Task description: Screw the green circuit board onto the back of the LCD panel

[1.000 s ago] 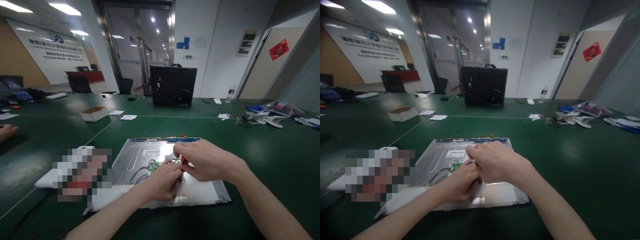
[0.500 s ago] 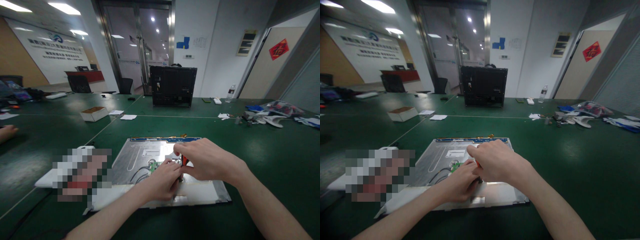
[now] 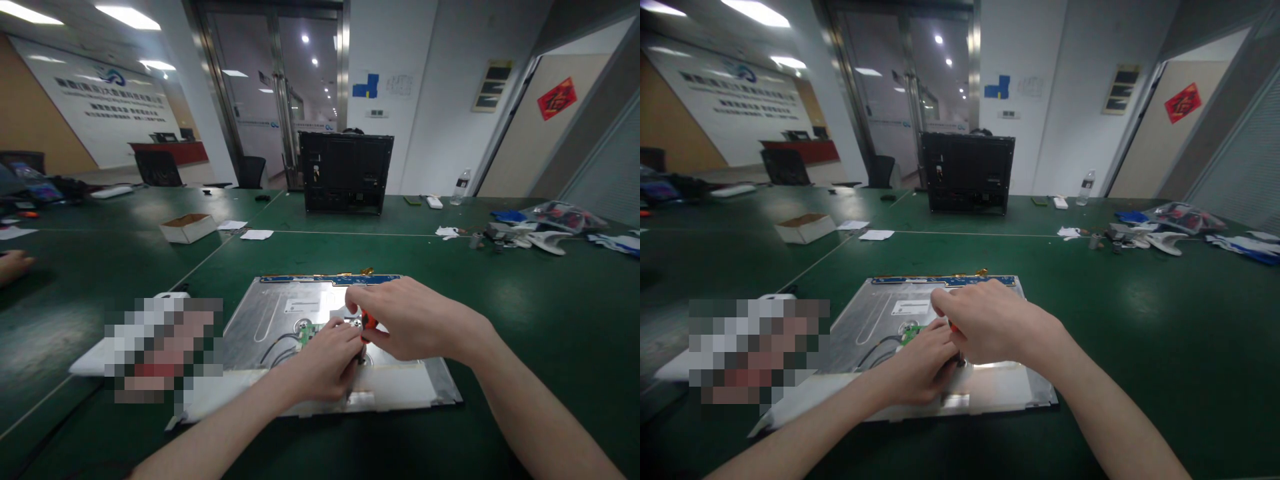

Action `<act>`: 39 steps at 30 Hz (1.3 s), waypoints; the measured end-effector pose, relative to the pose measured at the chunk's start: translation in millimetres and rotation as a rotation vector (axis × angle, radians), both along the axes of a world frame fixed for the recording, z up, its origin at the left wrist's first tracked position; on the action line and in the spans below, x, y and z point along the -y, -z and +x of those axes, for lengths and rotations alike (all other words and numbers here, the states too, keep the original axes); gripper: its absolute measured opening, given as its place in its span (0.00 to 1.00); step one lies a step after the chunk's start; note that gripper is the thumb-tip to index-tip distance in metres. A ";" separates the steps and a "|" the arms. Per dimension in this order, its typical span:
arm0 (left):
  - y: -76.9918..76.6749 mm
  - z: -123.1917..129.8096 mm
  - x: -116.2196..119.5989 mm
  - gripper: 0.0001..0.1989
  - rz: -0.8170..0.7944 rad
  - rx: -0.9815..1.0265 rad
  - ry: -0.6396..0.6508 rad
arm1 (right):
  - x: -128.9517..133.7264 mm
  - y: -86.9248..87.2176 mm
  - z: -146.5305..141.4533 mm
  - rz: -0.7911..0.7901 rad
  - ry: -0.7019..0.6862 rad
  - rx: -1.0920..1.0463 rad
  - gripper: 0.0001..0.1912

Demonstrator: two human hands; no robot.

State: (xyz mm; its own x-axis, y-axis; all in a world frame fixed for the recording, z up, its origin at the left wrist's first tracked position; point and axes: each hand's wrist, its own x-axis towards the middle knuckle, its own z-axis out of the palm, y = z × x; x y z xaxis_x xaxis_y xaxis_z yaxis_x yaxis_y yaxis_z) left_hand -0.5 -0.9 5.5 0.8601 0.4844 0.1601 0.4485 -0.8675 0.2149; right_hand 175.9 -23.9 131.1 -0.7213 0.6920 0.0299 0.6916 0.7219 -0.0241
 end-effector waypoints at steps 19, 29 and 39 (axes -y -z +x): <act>-1.1 0.0 1.2 0.09 0.007 -0.004 -0.006 | 1.6 0.1 -0.4 0.020 0.023 0.002 0.10; -6.1 0.5 3.4 0.03 0.014 -0.003 -0.023 | 0.6 -0.8 -5.5 0.042 0.172 0.063 0.16; -0.3 -0.1 -0.1 0.09 -0.014 -0.004 -0.004 | 2.4 1.1 0.7 0.007 0.032 -0.024 0.15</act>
